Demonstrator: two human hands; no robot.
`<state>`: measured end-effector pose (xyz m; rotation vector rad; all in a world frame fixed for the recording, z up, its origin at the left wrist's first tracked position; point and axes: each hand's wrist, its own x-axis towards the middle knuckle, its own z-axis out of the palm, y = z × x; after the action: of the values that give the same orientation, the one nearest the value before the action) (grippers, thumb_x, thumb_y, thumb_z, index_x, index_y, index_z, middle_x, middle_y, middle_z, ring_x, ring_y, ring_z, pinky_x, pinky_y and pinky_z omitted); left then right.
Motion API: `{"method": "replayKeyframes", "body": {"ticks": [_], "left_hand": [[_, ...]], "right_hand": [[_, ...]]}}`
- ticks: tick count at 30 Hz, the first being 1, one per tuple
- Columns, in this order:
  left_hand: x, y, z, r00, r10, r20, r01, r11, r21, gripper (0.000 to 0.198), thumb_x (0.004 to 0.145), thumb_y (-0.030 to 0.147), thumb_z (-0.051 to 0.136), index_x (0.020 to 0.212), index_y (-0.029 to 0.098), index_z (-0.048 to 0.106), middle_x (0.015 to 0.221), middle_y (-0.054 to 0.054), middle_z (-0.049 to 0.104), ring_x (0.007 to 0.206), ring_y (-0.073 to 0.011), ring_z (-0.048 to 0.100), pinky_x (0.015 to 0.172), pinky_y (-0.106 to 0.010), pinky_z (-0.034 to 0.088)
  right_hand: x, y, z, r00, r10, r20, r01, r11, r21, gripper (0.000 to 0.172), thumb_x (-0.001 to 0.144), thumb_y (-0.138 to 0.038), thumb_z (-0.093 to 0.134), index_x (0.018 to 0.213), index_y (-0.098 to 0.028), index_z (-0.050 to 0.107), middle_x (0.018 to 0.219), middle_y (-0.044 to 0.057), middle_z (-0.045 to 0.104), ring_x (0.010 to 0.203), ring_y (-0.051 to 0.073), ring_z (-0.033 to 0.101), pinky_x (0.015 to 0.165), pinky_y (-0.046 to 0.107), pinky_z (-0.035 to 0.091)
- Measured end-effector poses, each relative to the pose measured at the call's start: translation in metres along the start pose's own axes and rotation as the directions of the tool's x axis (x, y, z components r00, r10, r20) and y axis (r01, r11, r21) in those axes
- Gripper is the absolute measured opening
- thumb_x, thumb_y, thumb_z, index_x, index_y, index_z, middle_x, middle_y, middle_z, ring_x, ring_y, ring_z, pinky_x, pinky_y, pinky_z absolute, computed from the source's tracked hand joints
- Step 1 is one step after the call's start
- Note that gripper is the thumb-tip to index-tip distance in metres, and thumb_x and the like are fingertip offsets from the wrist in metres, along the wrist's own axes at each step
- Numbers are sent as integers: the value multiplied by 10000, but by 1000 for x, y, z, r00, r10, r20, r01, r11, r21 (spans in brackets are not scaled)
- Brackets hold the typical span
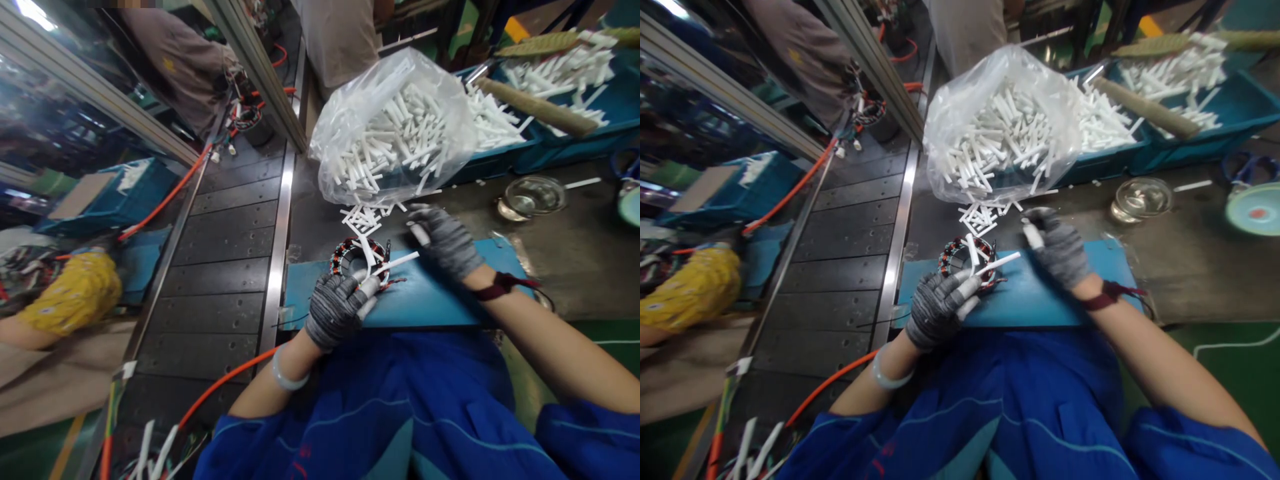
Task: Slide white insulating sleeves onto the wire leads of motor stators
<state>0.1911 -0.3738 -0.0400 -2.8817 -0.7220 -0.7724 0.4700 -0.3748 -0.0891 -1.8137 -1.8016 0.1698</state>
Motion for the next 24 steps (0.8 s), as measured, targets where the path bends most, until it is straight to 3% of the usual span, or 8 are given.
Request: {"method": "replayKeyframes", "body": {"ticks": [1,2,3,8,16,18,21,24], "left_hand": [[1,1,-1,1000,-3,4,3,1000,-7,236,934,283,640,1151,199,682,1117,-79,765,870,-237,711,745,-390,491],[2,1,-3,1000,-7,5,7,1000,-13,240,933,280,627,1154,200,679,1119,-78,764,858,-239,705,739,-390,487],[3,2,-4,1000,-13,4,14,1000,-17,246,933,277,614,1159,203,675,1120,-77,763,848,-239,699,736,-391,483],[4,3,-6,999,-35,-10,35,998,-44,240,940,249,597,1165,196,661,1116,-81,764,817,-222,684,737,-374,477],[4,1,-4,999,-37,-26,34,996,-81,227,962,256,581,1169,192,649,1097,-72,774,853,-214,706,760,-355,507],[4,0,-2,998,-62,-33,58,991,-124,207,965,245,578,1152,184,645,1109,-72,775,883,-203,719,792,-344,526],[2,0,0,995,-92,-23,86,977,-193,169,956,242,596,1103,189,660,1136,-77,772,925,-203,733,847,-347,549],[0,0,0,994,-103,-35,93,971,-218,165,951,233,596,1093,197,670,1140,-85,770,949,-205,738,865,-352,560]], "right_hand": [[-13,-6,-8,997,37,-61,-34,998,58,406,1047,-351,336,1347,-178,547,1230,146,665,1067,233,657,915,414,543],[-25,-15,-17,979,123,-160,-73,955,287,370,1032,-380,409,1319,-209,567,1162,122,694,977,226,689,863,399,567],[-37,-24,-27,976,126,-176,-59,938,342,339,1018,-414,449,1283,-253,586,1094,82,714,901,210,703,810,376,586],[-63,-58,-52,997,72,-14,-55,861,506,128,893,-323,677,978,-251,739,897,20,753,818,191,724,768,326,609],[-46,-52,-34,973,-175,153,43,784,620,251,947,-321,621,1164,-296,744,1079,18,766,993,188,716,932,340,571],[-41,-56,-36,927,-172,333,-93,755,649,272,965,-401,575,1122,-272,757,984,29,771,907,190,716,869,335,578],[-32,-69,-39,764,-157,626,-418,619,665,482,973,-568,476,788,-207,736,614,17,663,600,153,631,678,294,559],[-31,-82,-38,646,-144,750,-634,446,632,621,973,-659,375,645,-205,643,423,-16,501,433,123,509,585,283,522]]}}
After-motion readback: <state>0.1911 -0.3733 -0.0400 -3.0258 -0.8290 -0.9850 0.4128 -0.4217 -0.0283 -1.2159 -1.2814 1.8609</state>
